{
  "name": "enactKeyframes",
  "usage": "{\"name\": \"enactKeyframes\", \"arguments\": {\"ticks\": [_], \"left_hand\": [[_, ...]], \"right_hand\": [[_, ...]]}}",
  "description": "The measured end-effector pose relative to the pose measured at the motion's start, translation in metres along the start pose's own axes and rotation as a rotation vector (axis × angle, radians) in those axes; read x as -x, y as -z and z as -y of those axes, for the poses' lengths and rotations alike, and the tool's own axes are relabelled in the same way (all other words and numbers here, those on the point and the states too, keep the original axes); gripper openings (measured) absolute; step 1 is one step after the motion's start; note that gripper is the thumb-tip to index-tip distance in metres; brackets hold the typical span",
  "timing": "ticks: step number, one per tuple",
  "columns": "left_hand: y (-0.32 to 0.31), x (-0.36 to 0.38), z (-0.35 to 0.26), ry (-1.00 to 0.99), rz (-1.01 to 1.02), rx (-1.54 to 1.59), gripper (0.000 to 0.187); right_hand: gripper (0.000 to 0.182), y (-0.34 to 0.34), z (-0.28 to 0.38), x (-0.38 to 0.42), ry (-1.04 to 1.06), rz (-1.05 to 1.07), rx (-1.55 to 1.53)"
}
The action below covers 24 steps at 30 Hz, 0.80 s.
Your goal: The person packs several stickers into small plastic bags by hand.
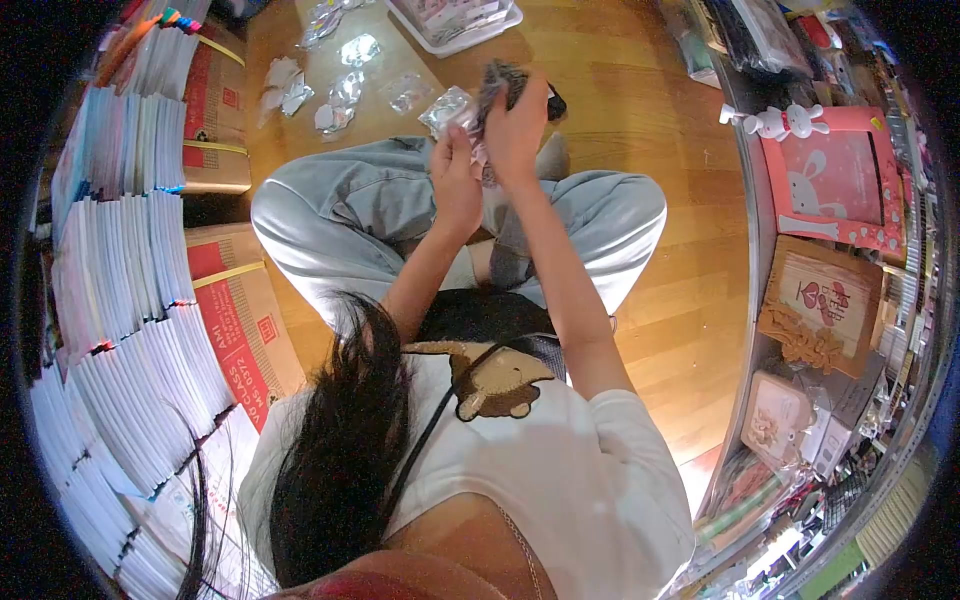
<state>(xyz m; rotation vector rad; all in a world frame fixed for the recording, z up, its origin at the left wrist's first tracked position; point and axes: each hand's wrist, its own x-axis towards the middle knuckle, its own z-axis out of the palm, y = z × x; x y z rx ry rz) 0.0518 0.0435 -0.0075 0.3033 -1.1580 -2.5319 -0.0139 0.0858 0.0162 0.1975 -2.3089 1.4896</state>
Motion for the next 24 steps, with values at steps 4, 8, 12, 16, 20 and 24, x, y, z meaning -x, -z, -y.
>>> {"name": "enactKeyframes", "arguments": {"ticks": [4,8,12,16,20,24], "left_hand": [[0.003,-0.004,-0.005,0.109,-0.070,0.185,0.036],[0.002,-0.007,-0.022,0.184,-0.014,0.353,0.032],[-0.008,-0.005,-0.028,0.165,0.010,0.358,0.027],[-0.004,-0.007,-0.019,0.088,0.058,0.228,0.032],[0.012,-0.014,-0.019,0.260,0.043,0.270,0.043],[0.006,-0.007,-0.023,0.333,0.049,0.365,0.049]], "right_hand": [[0.028,0.005,0.004,0.021,-0.001,0.052,-0.074],[0.026,0.013,0.015,0.035,0.272,0.130,0.069],[0.022,0.015,0.012,0.011,0.280,0.033,0.066],[0.023,0.015,0.007,0.000,0.118,0.010,-0.028],[0.029,0.014,0.016,0.040,0.362,0.204,0.117],[0.029,0.026,0.013,0.023,0.469,0.194,0.290]]}}
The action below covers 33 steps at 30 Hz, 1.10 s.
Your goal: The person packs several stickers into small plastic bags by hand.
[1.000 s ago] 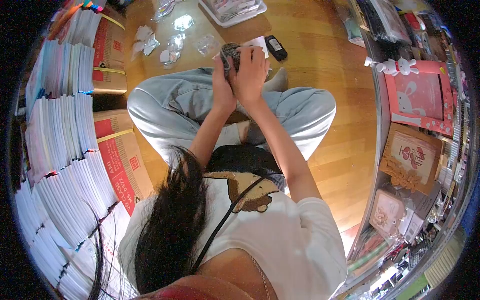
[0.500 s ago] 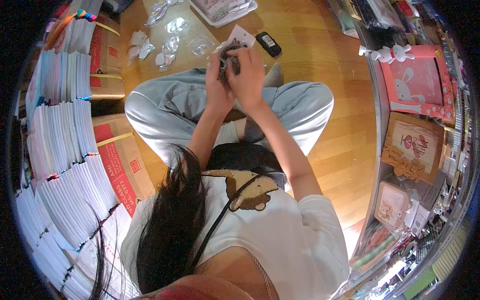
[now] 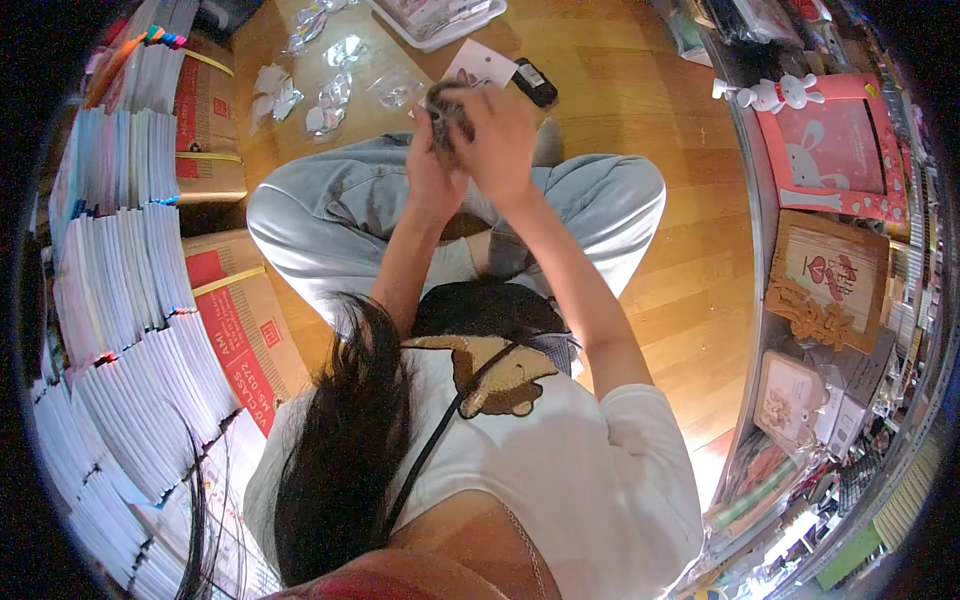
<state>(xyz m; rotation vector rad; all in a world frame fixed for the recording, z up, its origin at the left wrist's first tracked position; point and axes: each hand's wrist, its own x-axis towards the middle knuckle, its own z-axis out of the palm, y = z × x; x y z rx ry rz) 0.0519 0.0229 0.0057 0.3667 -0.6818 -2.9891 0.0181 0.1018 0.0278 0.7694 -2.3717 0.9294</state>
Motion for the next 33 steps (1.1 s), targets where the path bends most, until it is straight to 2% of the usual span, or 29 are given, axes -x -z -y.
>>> {"name": "enactKeyframes", "arguments": {"ticks": [3,4,7,8,11,12,16,19,20,23,27,28,32,33], "left_hand": [[-0.014,0.005,0.004,-0.068,0.057,-0.037,0.054],[-0.017,0.007,0.005,-0.062,0.057,-0.067,0.054],[-0.012,0.002,0.000,-0.015,0.048,-0.034,0.054],[-0.008,0.001,-0.003,0.005,0.042,-0.001,0.054],[-0.002,0.002,-0.014,0.097,-0.013,0.040,0.052],[-0.007,0.004,-0.011,0.032,-0.023,0.036,0.051],[-0.022,0.013,0.001,-0.037,0.054,-0.019,0.051],[-0.017,0.010,-0.001,-0.042,0.075,-0.028,0.050],[-0.015,0.008,-0.005,-0.021,0.037,-0.006,0.048],[-0.005,0.008,-0.013,0.060,0.006,0.050,0.047],[-0.019,0.012,-0.011,-0.021,0.021,0.055,0.047],[-0.019,0.010,-0.007,-0.054,0.073,0.048,0.050],[-0.024,0.014,-0.005,-0.031,0.047,0.013,0.053],[-0.023,0.011,-0.009,-0.032,0.052,0.019,0.053]], "right_hand": [[0.024,0.002,-0.013,-0.024,-0.162,-0.175,-0.001],[0.020,-0.002,-0.023,-0.028,-0.310,-0.180,-0.055],[0.021,-0.001,-0.008,-0.012,-0.223,-0.086,-0.148],[0.025,-0.006,-0.004,0.002,-0.062,-0.078,-0.143],[0.031,0.012,0.013,0.013,-0.052,0.169,-0.088],[0.036,0.014,0.005,0.009,-0.003,0.139,-0.002],[0.028,0.012,-0.022,-0.024,-0.126,-0.098,0.085],[0.028,0.005,-0.022,-0.015,-0.175,-0.099,-0.097],[0.033,0.002,-0.014,-0.004,-0.146,-0.074,-0.165],[0.038,0.005,0.009,0.023,0.013,0.108,-0.035],[0.040,0.022,-0.003,-0.004,0.116,0.017,0.202],[0.033,0.022,-0.009,-0.015,0.043,-0.036,0.177],[0.021,0.011,-0.015,-0.021,-0.255,-0.185,-0.115],[0.022,0.007,-0.009,-0.010,-0.227,-0.180,-0.145]]}}
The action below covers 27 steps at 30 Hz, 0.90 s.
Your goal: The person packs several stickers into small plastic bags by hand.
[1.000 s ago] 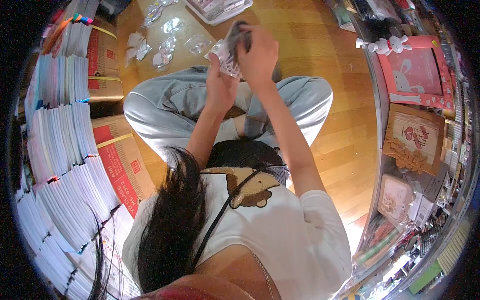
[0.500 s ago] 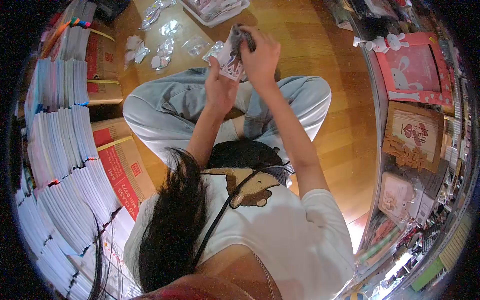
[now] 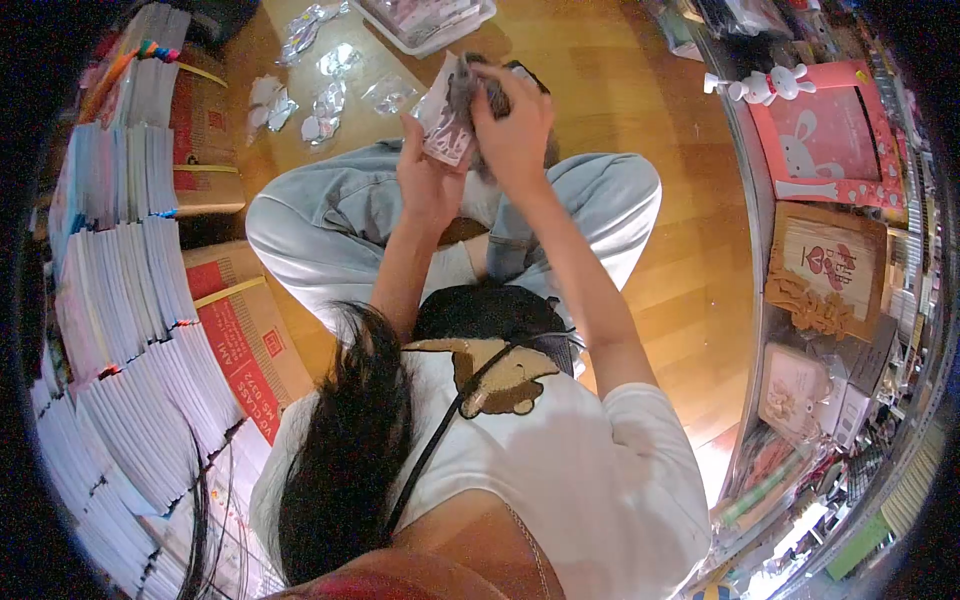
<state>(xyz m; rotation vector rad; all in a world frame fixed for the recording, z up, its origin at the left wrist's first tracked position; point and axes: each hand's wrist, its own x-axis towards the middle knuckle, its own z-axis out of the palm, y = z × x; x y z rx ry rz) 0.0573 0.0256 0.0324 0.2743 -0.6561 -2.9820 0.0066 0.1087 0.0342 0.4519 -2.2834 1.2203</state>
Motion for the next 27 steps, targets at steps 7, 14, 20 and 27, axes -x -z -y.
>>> {"name": "enactKeyframes", "arguments": {"ticks": [7,14,20,27], "left_hand": [[0.008,-0.008,-0.007,0.024,0.023,-0.023,0.055],[-0.002,-0.002,0.002,-0.070,0.022,-0.175,0.054],[0.013,-0.006,-0.004,0.026,-0.028,-0.138,0.054],[0.012,-0.009,0.000,-0.135,0.007,-0.492,0.054]], "right_hand": [[0.030,0.016,0.010,0.014,0.226,0.187,0.153],[0.025,-0.010,-0.003,-0.016,-0.017,0.037,-0.004],[0.031,-0.009,0.012,0.019,0.147,0.207,0.127],[0.032,-0.027,-0.007,-0.014,-0.224,0.150,-0.135]]}}
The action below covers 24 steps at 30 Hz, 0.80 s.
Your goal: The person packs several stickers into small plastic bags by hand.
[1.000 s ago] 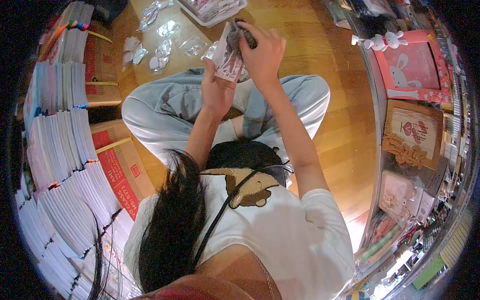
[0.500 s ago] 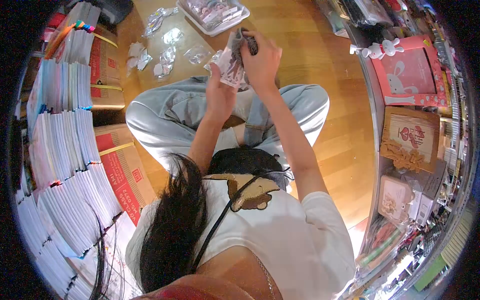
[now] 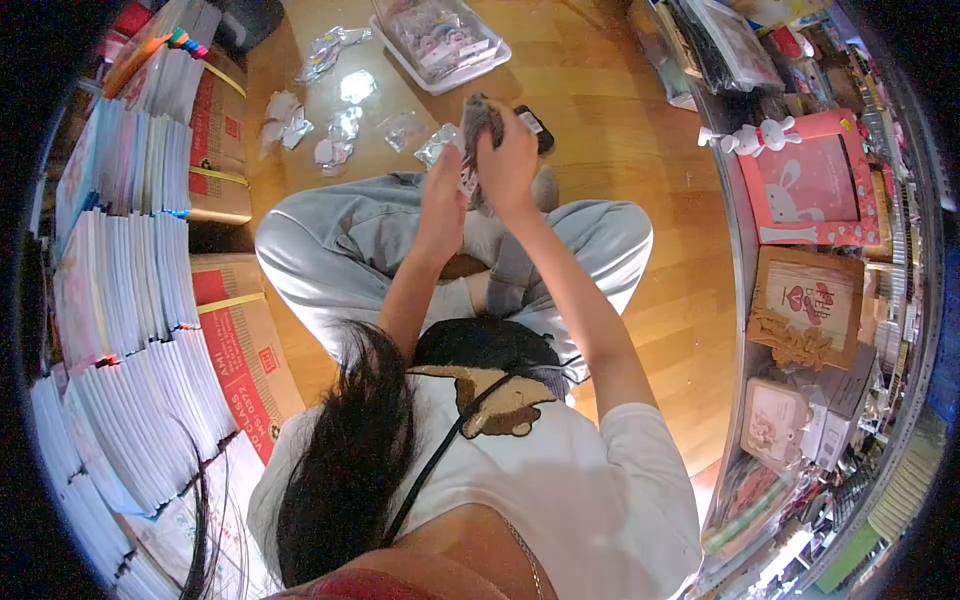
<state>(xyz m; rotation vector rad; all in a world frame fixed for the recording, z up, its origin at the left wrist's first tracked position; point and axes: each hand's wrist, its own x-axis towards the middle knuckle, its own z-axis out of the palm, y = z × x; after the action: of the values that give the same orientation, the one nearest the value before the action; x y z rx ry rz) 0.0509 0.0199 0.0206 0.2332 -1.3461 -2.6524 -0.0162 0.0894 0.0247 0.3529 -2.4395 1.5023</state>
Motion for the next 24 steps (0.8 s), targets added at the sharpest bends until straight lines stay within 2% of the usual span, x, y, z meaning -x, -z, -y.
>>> {"name": "enactKeyframes", "arguments": {"ticks": [1,2,4,5,8,9,11,12,15,16,17,19,20,23,24], "left_hand": [[0.002,-0.001,-0.005,-0.042,0.020,-0.016,0.053],[0.008,-0.003,-0.005,0.013,0.007,0.068,0.050],[0.020,-0.005,-0.007,0.125,-0.022,0.234,0.043],[0.022,-0.005,-0.010,0.130,-0.036,0.252,0.042],[0.023,-0.007,-0.022,0.144,-0.117,0.266,0.042],[0.024,-0.009,-0.022,0.089,-0.122,0.247,0.043],[0.023,-0.012,-0.026,-0.019,-0.129,0.210,0.045],[0.026,-0.009,-0.031,-0.115,-0.063,0.133,0.046],[0.029,-0.016,-0.026,-0.511,0.044,-0.303,0.041],[0.029,-0.010,-0.030,-0.482,0.076,-0.506,0.034],[0.032,-0.009,-0.027,-0.575,0.173,-0.763,0.034],[0.035,-0.010,-0.019,-0.755,0.380,-1.272,0.037],[0.032,-0.006,-0.015,-0.720,0.369,-1.248,0.045],[0.034,-0.009,-0.014,-0.701,0.349,-1.347,0.052],[0.033,-0.009,-0.011,-0.708,0.273,-1.309,0.054]], "right_hand": [[0.033,-0.003,0.010,0.012,0.023,0.008,-0.073],[0.033,-0.005,0.018,0.025,0.042,0.018,-0.147],[0.033,-0.009,0.018,0.045,0.200,0.060,-0.042],[0.033,-0.010,0.015,0.052,0.280,0.079,0.010],[0.035,-0.003,0.011,0.052,0.347,0.159,0.030],[0.037,0.001,0.010,0.051,0.380,0.189,0.051],[0.032,0.005,0.002,0.047,0.309,0.222,0.114],[0.030,0.006,-0.004,0.045,0.273,0.239,0.146],[0.026,-0.001,-0.026,0.036,-0.207,0.263,-0.196],[0.046,-0.003,-0.032,0.032,-0.320,0.330,-0.534],[0.048,0.004,-0.037,0.034,-0.482,0.344,-0.751],[0.053,0.028,0.012,0.025,-0.802,0.350,-1.183],[0.046,0.030,-0.016,0.021,-0.832,0.428,-1.236],[0.043,0.035,-0.004,0.019,-0.878,0.405,-0.950],[0.040,0.038,-0.005,0.017,-0.849,0.449,-0.950]]}}
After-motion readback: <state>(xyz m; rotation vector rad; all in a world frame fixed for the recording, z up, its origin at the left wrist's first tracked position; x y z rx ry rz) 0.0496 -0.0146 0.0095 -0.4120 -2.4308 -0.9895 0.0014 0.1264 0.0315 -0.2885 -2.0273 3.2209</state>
